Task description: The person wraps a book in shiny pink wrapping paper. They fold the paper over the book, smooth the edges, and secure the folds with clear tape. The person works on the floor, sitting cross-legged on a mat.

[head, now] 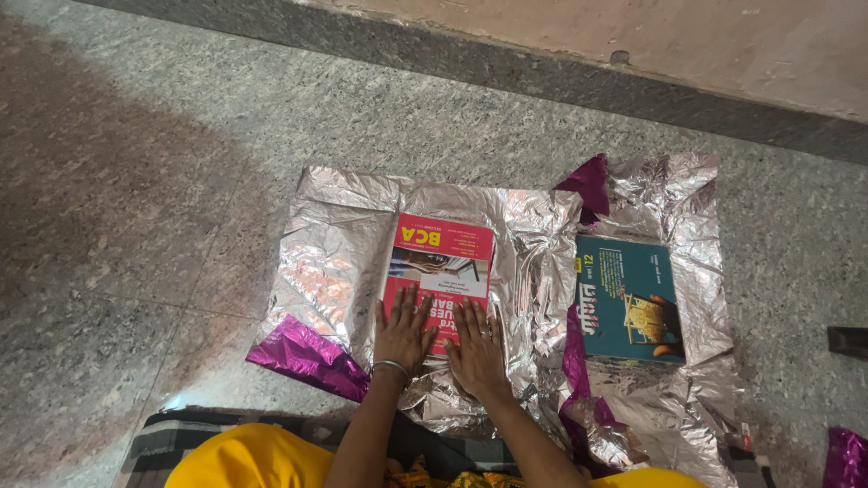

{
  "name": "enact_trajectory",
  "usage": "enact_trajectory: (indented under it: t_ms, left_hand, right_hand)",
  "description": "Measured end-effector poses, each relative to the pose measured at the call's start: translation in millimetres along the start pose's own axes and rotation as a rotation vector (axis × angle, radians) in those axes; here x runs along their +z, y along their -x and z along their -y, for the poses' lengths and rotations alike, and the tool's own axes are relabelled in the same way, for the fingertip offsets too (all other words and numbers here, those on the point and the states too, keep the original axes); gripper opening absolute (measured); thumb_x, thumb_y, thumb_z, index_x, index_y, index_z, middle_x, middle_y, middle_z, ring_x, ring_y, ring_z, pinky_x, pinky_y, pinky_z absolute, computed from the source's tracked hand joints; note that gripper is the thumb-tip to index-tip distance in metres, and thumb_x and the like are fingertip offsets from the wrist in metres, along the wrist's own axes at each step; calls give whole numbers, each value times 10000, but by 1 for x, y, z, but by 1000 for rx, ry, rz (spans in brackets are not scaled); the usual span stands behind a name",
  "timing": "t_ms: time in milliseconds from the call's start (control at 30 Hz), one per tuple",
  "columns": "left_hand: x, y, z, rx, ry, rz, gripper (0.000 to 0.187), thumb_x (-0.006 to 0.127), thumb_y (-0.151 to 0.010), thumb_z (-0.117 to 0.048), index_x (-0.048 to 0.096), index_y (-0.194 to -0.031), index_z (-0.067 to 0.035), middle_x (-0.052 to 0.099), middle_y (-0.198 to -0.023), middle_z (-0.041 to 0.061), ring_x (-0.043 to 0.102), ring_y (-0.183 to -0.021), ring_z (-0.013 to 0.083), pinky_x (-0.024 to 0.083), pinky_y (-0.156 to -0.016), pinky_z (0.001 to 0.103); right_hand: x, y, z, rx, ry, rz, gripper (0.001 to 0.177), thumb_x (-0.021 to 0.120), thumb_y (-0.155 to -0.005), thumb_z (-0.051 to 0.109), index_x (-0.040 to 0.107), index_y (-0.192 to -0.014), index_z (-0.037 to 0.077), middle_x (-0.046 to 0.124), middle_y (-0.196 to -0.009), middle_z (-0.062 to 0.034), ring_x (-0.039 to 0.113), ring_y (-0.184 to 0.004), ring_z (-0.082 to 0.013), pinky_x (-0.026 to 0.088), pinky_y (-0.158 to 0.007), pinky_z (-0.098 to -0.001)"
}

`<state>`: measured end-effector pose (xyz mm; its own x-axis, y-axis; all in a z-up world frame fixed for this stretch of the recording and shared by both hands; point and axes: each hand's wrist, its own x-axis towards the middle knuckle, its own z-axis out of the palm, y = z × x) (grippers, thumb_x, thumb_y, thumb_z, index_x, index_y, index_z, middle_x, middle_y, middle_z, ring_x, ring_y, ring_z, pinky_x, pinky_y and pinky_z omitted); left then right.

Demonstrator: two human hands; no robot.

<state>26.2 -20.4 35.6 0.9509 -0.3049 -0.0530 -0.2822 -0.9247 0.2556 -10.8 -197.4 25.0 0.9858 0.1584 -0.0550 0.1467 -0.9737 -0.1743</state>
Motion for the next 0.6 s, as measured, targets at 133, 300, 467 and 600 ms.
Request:
enact_trajectory:
  t_ms: [133,300,467,600]
  left_hand:
    - [1,0,0,1,-12,-6,682,375,-1001,-549,227,-1604,-266,128,-1693,92,90,-1555,278,12,-1211,607]
    - [2,-1,1,-5,-3,9,690,368,-1000,-560,220,-1607,-268,115,-1694,95,79,-1556,279,8,-1212,605]
    - [4,-2,1,-7,12,18,688,351,-1004,-573,212,-1610,-279,115,-1692,86,66,-1560,280,2,-1216,604]
    - [3,-3,1,-15,22,39,687,345,-1009,-578,206,-1614,-285,115,-1696,80,62,-1563,278,1,-1219,605]
  right_hand:
    - [0,0,0,-6,-5,-8,713,385,-1023,470,212,-1601,90,151,-1691,-111,90,-1562,-261,47,-1240,-515]
    - [1,0,-1,-3,3,1,710,380,-1027,478,218,-1599,90,152,-1691,-108,90,-1562,-257,44,-1241,-517]
    - [2,0,0,-1,12,-18,702,373,-1029,479,222,-1601,101,157,-1689,-101,93,-1561,-255,49,-1240,-516]
    - [1,0,0,4,13,-11,706,381,-1025,478,222,-1600,100,160,-1686,-103,95,-1558,-259,53,-1235,-517]
